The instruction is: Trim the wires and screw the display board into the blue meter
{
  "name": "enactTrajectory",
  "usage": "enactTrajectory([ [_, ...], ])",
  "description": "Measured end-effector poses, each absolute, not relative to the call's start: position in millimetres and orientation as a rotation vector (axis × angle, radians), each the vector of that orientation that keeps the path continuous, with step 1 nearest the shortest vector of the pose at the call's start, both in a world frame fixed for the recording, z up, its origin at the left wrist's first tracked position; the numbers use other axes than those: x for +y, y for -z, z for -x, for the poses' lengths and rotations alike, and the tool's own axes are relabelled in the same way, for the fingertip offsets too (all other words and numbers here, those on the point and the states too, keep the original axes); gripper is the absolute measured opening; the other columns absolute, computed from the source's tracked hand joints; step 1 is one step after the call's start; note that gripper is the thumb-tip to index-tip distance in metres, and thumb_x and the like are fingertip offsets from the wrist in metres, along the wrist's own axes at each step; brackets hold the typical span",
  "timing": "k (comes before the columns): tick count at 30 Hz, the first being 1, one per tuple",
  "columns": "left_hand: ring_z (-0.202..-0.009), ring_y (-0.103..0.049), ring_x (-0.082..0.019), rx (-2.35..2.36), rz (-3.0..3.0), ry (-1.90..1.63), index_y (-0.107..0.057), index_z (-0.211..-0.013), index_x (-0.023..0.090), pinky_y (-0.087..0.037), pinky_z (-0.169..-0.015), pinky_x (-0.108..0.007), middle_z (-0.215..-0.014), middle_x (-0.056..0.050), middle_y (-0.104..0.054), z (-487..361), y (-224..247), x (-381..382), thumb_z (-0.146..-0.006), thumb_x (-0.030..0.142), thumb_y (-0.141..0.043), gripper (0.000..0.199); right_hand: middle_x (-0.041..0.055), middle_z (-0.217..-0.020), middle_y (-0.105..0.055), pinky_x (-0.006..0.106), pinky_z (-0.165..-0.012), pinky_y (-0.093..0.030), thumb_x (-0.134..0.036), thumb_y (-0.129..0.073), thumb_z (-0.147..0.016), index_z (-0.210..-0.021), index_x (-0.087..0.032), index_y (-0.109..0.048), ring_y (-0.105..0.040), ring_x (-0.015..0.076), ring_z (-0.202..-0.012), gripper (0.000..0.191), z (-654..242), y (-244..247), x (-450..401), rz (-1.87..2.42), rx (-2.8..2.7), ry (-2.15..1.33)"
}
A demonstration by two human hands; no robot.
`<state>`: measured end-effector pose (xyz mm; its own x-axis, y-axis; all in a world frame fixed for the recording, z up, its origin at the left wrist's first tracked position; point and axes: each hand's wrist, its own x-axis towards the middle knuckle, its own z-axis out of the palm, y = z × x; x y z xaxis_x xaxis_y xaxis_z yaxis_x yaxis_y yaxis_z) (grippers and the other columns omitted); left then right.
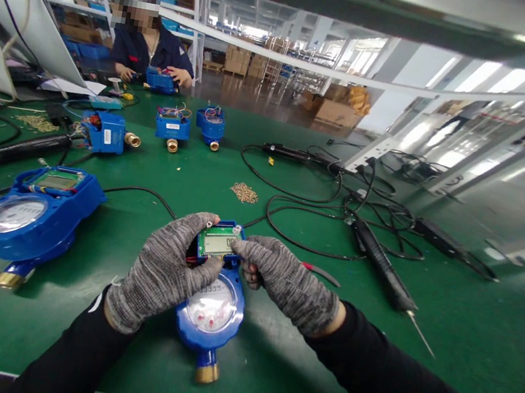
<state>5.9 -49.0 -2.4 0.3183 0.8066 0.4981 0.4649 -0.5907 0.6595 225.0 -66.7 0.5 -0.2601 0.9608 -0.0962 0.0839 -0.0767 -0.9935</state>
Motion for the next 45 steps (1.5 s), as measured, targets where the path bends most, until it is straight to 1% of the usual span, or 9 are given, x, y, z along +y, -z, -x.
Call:
enactTrajectory([
  [6,-0.110,-0.069,-0.031,1.282,-2.317,-1.200,-0.061,-0.127,0.010,-0.057,-0.099,-0.051,-0.122,-0.016,-0.070,-13,2,-55,-0.084,0.033,-0.063,0.049,0.0017,-0.071,-0.058,0.032,-0.064,-0.045,-0.050,-0.071,-0.089,-0.072,-0.022,-0.067,-0.052,0.0180,-0.071,0.033,-227,2,-67,1.197,-1.434,-1.392],
  [10,-0.111,-0.068,-0.031,1.338,-2.407,-1.204,-0.059,-0.128,0.012,-0.057,-0.099,-0.051,-0.122,-0.017,-0.070,-17,-1,-60,-0.084,0.032,-0.061,0.049,-0.0007,-0.069,-0.055,0.031,-0.060,-0.043,-0.053,-0.065,-0.092,-0.073,-0.021,-0.063,-0.051,0.0156,-0.065,0.038,-223,-5,-69,1.185,-1.465,-1.396],
  [14,-0.115,-0.066,-0.033,1.366,-2.479,-1.178,-0.056,-0.131,0.011,-0.055,-0.101,-0.053,-0.126,-0.019,-0.068,-18,-1,-62,-0.084,0.031,-0.059,0.051,-0.0016,-0.073,-0.054,0.029,-0.061,-0.043,-0.053,-0.064,-0.092,-0.078,-0.020,-0.065,-0.052,0.0142,-0.067,0.036,-221,-11,-72,1.195,-1.468,-1.378],
  [22,-0.128,-0.059,-0.032,1.148,-2.260,-1.058,-0.051,-0.140,0.015,-0.049,-0.111,-0.052,-0.140,-0.015,-0.060,-4,-1,-58,-0.085,0.032,-0.064,0.059,-0.0020,-0.063,-0.053,0.030,-0.056,-0.041,-0.057,-0.061,-0.093,-0.067,-0.020,-0.056,-0.049,0.0141,-0.059,0.045,-218,-9,-69,1.242,-1.462,-1.395],
  [26,-0.127,-0.059,-0.032,1.151,-2.072,-1.065,-0.055,-0.136,0.016,-0.049,-0.110,-0.054,-0.139,-0.014,-0.061,-5,-1,-57,-0.083,0.039,-0.071,0.060,-0.0008,-0.063,-0.053,0.031,-0.060,-0.043,-0.053,-0.062,-0.095,-0.067,-0.022,-0.060,-0.049,0.0157,-0.062,0.042,-221,-11,-69,1.226,-1.538,-1.338],
  [32,-0.121,-0.063,-0.029,1.137,-1.959,-1.107,-0.060,-0.129,0.019,-0.052,-0.107,-0.051,-0.133,-0.011,-0.065,-10,1,-56,-0.083,0.036,-0.074,0.052,0.0026,-0.075,-0.060,0.033,-0.067,-0.046,-0.050,-0.071,-0.089,-0.079,-0.023,-0.072,-0.054,0.0201,-0.075,0.029,-229,-3,-69,1.182,-1.548,-1.301],
  [38,-0.123,-0.062,-0.029,1.131,-2.005,-1.129,-0.059,-0.129,0.018,-0.050,-0.108,-0.052,-0.132,-0.012,-0.065,-10,5,-55,-0.082,0.032,-0.074,0.052,0.0029,-0.073,-0.060,0.033,-0.068,-0.047,-0.050,-0.072,-0.089,-0.077,-0.023,-0.072,-0.055,0.0202,-0.074,0.030,-229,1,-67,1.196,-1.519,-1.308],
  [42,-0.122,-0.062,-0.029,1.139,-1.999,-1.125,-0.060,-0.128,0.016,-0.048,-0.110,-0.052,-0.131,-0.012,-0.065,-9,3,-55,-0.081,0.031,-0.074,0.052,0.0012,-0.070,-0.057,0.033,-0.065,-0.046,-0.053,-0.066,-0.092,-0.076,-0.021,-0.070,-0.053,0.0182,-0.069,0.036,-227,-5,-69,1.199,-1.541,-1.326],
  [45,-0.118,-0.064,-0.029,1.082,-1.870,-1.104,-0.060,-0.127,0.017,-0.051,-0.106,-0.049,-0.129,-0.011,-0.067,-10,-3,-56,-0.078,0.034,-0.076,0.054,0.0012,-0.075,-0.057,0.033,-0.068,-0.046,-0.052,-0.065,-0.092,-0.080,-0.021,-0.069,-0.053,0.0176,-0.072,0.034,-225,-10,-71,1.175,-1.591,-1.274],
])
